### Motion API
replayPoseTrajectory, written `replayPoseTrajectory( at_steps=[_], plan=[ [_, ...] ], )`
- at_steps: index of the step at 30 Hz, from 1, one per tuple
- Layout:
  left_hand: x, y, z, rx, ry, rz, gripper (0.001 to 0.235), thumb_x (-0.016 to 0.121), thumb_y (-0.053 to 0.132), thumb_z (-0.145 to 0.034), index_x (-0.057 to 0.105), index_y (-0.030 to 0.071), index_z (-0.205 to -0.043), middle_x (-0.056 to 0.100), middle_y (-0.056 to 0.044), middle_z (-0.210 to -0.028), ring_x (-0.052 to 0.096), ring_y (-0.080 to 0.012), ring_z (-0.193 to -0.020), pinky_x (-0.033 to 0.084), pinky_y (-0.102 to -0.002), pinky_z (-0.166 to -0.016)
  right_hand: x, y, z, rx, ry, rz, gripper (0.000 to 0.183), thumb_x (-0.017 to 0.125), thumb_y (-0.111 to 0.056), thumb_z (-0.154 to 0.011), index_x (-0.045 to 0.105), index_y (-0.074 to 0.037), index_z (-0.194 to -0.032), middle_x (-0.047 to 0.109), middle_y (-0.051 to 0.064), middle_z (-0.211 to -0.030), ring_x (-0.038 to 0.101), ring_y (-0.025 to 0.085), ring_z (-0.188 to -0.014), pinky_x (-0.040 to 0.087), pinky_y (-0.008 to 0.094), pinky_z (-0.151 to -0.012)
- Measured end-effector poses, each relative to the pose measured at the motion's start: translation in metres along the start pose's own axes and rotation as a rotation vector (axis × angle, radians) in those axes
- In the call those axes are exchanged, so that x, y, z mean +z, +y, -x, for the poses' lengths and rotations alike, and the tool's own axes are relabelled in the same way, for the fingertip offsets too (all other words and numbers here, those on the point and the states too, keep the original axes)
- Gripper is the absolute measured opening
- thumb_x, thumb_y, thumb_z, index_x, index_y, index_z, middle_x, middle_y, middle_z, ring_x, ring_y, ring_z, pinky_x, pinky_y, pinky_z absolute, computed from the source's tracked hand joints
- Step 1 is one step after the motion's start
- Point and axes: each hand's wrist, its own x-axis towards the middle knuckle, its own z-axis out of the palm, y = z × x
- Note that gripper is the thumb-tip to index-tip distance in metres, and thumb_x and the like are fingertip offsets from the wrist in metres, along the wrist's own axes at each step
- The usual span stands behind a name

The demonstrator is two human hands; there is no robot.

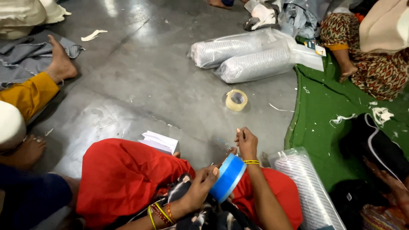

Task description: The person tapes and seals foam products wrapped in plastic bags for shipping.

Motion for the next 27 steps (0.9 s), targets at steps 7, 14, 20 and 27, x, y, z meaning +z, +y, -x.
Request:
replayPoseTrajectory(
  at_steps=[7, 14, 20, 27],
  plan=[
    [-0.017, -0.033, -0.005, 0.008, 0.088, 0.031, 0.054, 0.050, 0.054, -0.099, 0.056, 0.000, -0.109, 0.074, -0.018, -0.087, 0.076, -0.0268, -0.075, 0.063, -0.037, -0.070, 0.004, 0.003, 0.000, 0.016, -0.050, -0.017, 0.023, 0.063, -0.023, -0.098, 0.068, -0.005, -0.084, 0.064, 0.005, -0.062, 0.056, 0.011, -0.053, 0.045, 0.030, -0.050],
    [-0.014, -0.016, 0.002, 0.049, 0.035, -0.027, 0.057, 0.048, 0.054, -0.102, 0.058, -0.001, -0.109, 0.075, -0.019, -0.087, 0.075, -0.0240, -0.074, 0.061, -0.034, -0.069, 0.009, 0.021, -0.002, -0.062, 0.023, 0.161, 0.045, 0.064, -0.036, -0.102, 0.061, 0.000, -0.075, 0.053, 0.010, -0.058, 0.047, 0.019, -0.052, 0.040, 0.037, -0.054],
    [-0.021, -0.024, -0.001, 0.043, 0.041, 0.013, 0.055, 0.048, 0.054, -0.103, 0.055, -0.001, -0.104, 0.074, -0.020, -0.086, 0.075, -0.0250, -0.074, 0.062, -0.035, -0.071, 0.008, 0.032, -0.008, -0.042, 0.078, 0.047, 0.042, 0.062, -0.036, -0.100, 0.060, -0.003, -0.075, 0.052, 0.007, -0.058, 0.048, 0.016, -0.054, 0.040, 0.035, -0.054],
    [-0.022, -0.028, -0.009, 0.015, 0.054, 0.054, 0.055, 0.050, 0.054, -0.101, 0.056, 0.000, -0.103, 0.075, -0.021, -0.085, 0.076, -0.0269, -0.073, 0.062, -0.037, -0.070, 0.018, 0.066, -0.016, -0.064, -0.002, -0.232, 0.033, 0.063, -0.022, -0.105, 0.047, -0.005, -0.082, 0.050, 0.000, -0.069, 0.045, 0.009, -0.062, 0.041, 0.028, -0.056]
  ],
)
